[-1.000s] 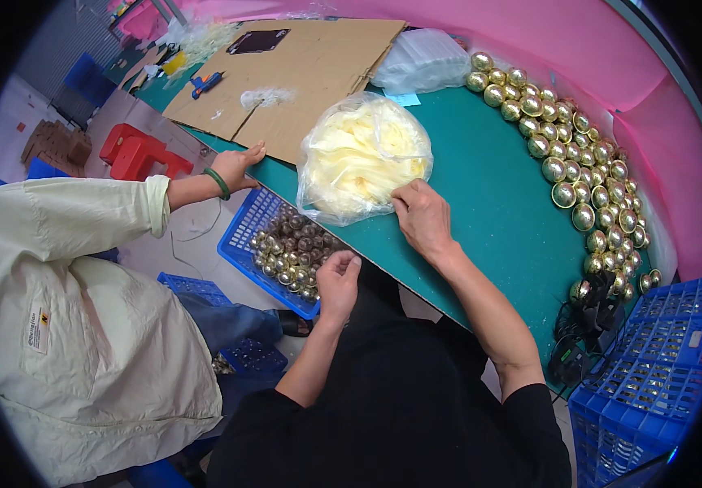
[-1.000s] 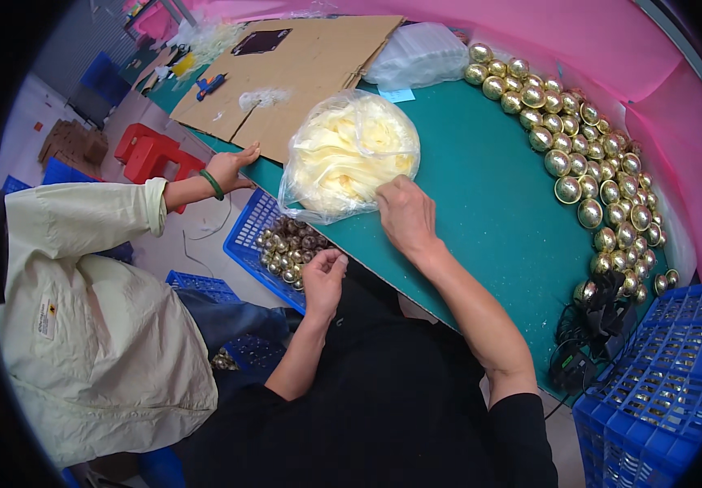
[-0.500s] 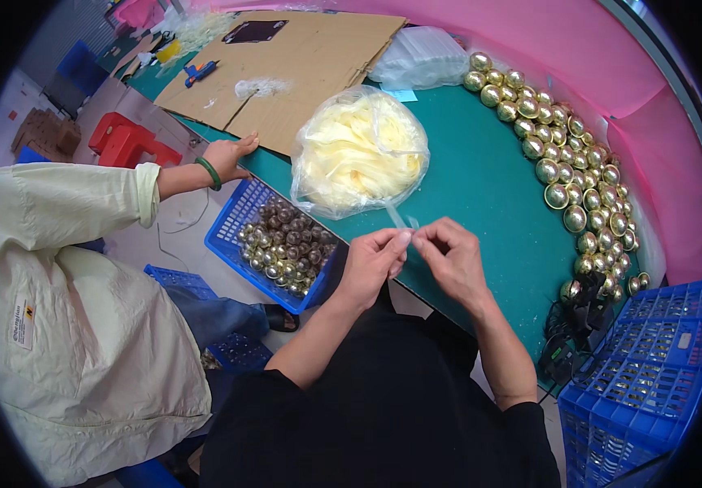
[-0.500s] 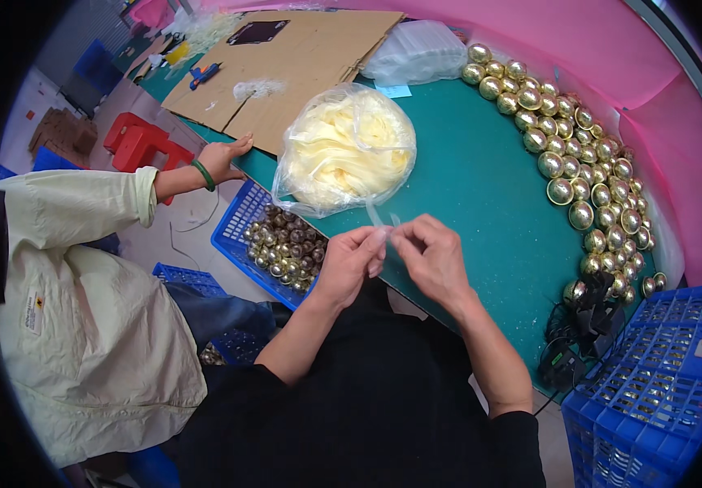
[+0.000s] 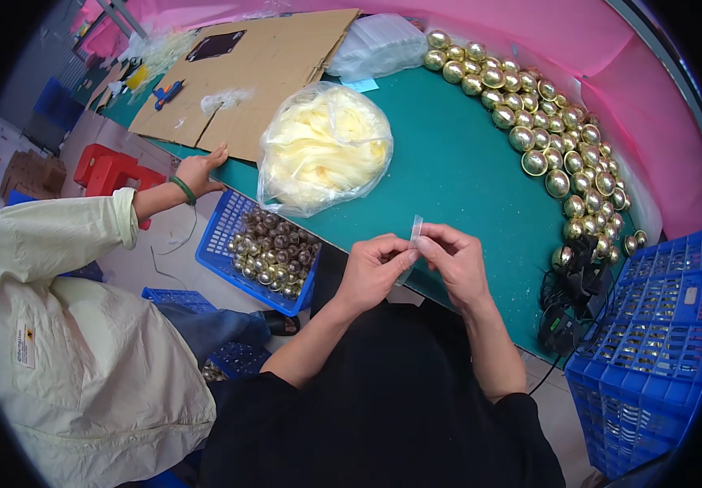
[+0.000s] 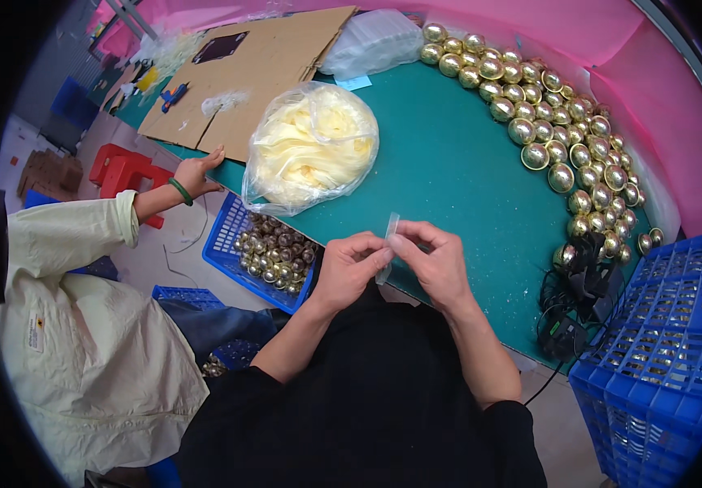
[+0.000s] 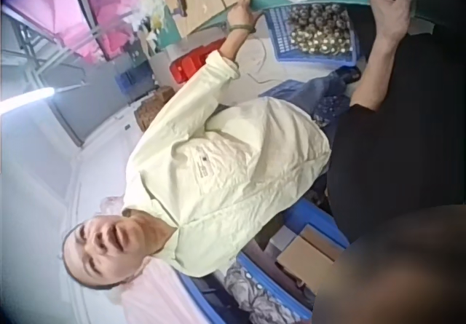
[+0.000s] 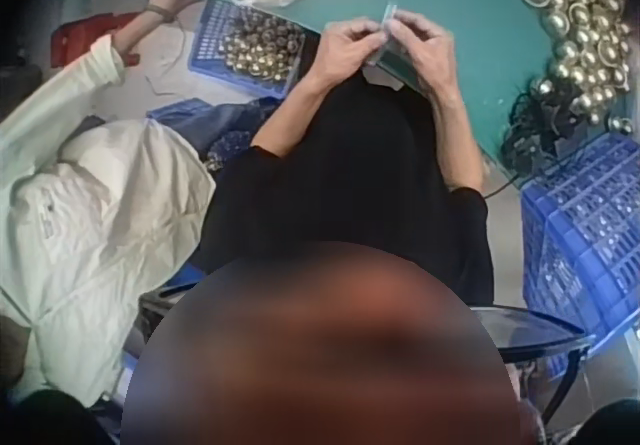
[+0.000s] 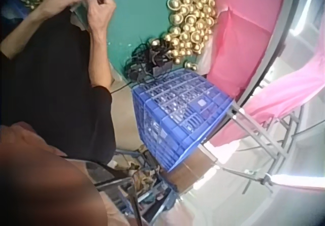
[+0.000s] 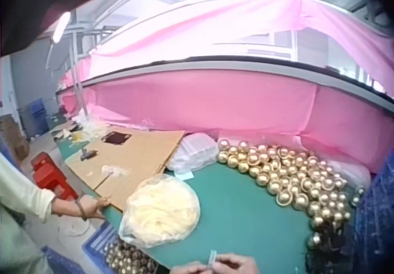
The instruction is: Attach white strings to gold-colored Christmas ornaments at a manual workstation.
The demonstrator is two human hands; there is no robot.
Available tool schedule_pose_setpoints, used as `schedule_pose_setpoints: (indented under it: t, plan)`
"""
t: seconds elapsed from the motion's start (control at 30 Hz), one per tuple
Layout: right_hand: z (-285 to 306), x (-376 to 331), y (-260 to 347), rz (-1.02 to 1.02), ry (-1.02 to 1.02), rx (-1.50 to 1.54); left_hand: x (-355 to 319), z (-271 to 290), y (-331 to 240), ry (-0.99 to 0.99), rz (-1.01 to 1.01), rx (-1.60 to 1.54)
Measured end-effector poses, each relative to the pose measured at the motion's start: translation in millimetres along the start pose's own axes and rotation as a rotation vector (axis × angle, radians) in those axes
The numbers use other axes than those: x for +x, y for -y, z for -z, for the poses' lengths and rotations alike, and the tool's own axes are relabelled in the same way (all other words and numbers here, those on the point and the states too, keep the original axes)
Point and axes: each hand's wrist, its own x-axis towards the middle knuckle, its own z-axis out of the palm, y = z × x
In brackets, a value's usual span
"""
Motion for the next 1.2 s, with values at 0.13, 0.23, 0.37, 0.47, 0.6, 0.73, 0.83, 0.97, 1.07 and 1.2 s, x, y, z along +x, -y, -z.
schedule_pose_setpoints:
  t: [0.13, 0.23, 0.37, 0.47, 0.6, 0.73, 0.83, 0.97, 1.07, 1.2]
  plan:
    - [-3, 1, -5, 0.092, -0.047, 0.060, -3, -4, 5, -0.010, -0.021, 0.097]
    - [-3, 0, -5, 0.121, -0.037, 0.104, -4, -5, 1, -0.057, -0.063, 0.150]
    - [2, -1, -3, 0.104, -0.004, -0.133, 1, 0, 1, -0.196, -0.150, 0.057]
    - [4, -3, -7, 0.156, 0.043, -0.263, 5, 0, -1, -0.138, -0.114, 0.093]
    - [5, -6, -6, 0.044, 0.062, -0.239, 7, -3, 2, -0.120, -0.069, 0.102]
    - [2, -11, -8, -0.069, 0.018, -0.020, 12, -8, 3, -0.077, 0.011, 0.047]
    - [2, -12, -14, -0.048, -0.083, -0.019, 20, -10, 7, -0.020, 0.073, 0.032]
    - [3, -10, -11, 0.407, -0.235, -0.470, 29, -12, 7, 0.030, 0.226, -0.099]
    - [12, -6, -9, 0.638, -0.276, -0.644, 38, -18, 9, 0.075, 0.286, -0.154]
    - [32, -5, -6, 0.673, -0.361, -0.760, 62, -36, 6, 0.166, 0.349, -0.173]
